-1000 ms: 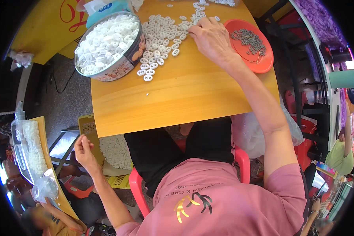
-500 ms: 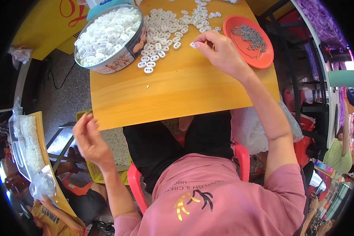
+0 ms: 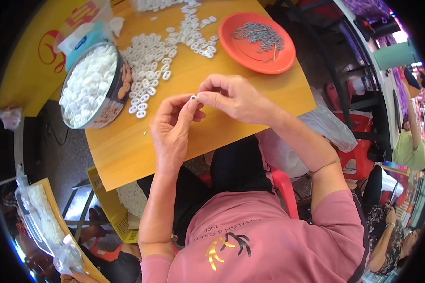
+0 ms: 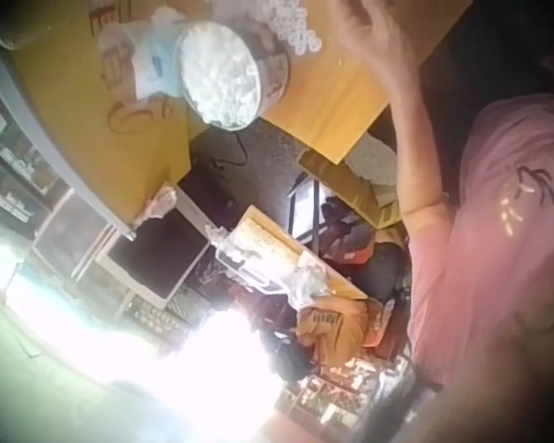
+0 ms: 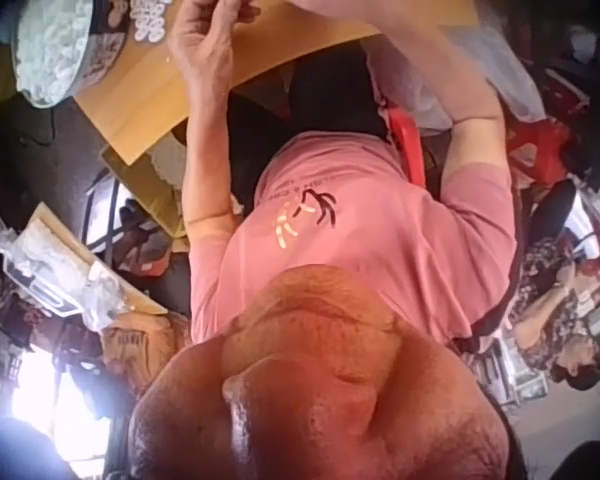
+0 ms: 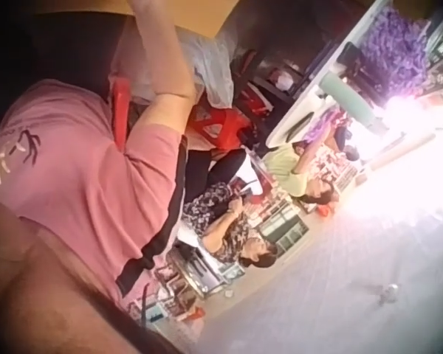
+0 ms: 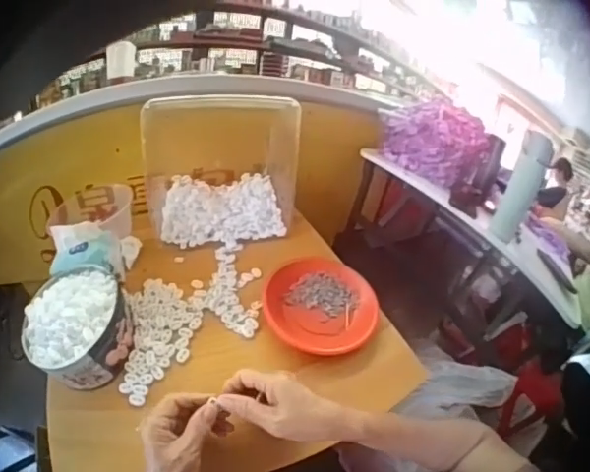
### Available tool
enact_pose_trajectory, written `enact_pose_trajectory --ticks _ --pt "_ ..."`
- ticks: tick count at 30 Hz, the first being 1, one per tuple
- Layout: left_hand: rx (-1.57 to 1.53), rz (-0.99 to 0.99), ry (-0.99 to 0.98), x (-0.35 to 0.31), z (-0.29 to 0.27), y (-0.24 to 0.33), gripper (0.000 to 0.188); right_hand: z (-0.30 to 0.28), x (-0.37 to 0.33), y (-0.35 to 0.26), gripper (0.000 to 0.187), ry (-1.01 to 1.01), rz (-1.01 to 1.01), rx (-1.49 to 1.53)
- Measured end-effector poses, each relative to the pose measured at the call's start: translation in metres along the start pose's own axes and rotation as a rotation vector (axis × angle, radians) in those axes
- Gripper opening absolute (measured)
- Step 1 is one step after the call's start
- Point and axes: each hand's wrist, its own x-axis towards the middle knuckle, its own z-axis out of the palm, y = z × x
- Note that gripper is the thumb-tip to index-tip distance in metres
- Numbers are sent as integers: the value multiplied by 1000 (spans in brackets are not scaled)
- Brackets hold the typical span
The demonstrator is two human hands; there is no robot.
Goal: Assembling small metal components into white plastic tags.
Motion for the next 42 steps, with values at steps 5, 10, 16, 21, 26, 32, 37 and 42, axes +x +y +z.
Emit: enact_pose_trajectory --ticks 5,10,16,21,26,32,37,42 --pt "-46 -36 -19 1 0 -9 16 -12 -6 -3 15 96 -207 -351" --pt "-92 -62 -44 1 -7 -9 16 -89 2 -2 15 367 -264 -649" --pt "-111 -80 -48 5 -5 -8 15 -150 2 8 14 298 -166 -1024" --pt "-106 -78 -47 4 -5 -8 15 -148 7 17 11 246 -207 -1165" --pt "-99 -73 -54 3 -5 -9 15 -147 13 25 9 236 -256 -1258" --pt "-93 -71 -57 3 -5 -8 15 -143 18 27 10 212 -287 -1283" --pt "-113 -68 -61 3 -7 -9 16 -142 16 8 16 270 -28 -819" --pt "-102 -60 -69 3 -6 -10 16 -148 14 19 20 329 -73 -736"
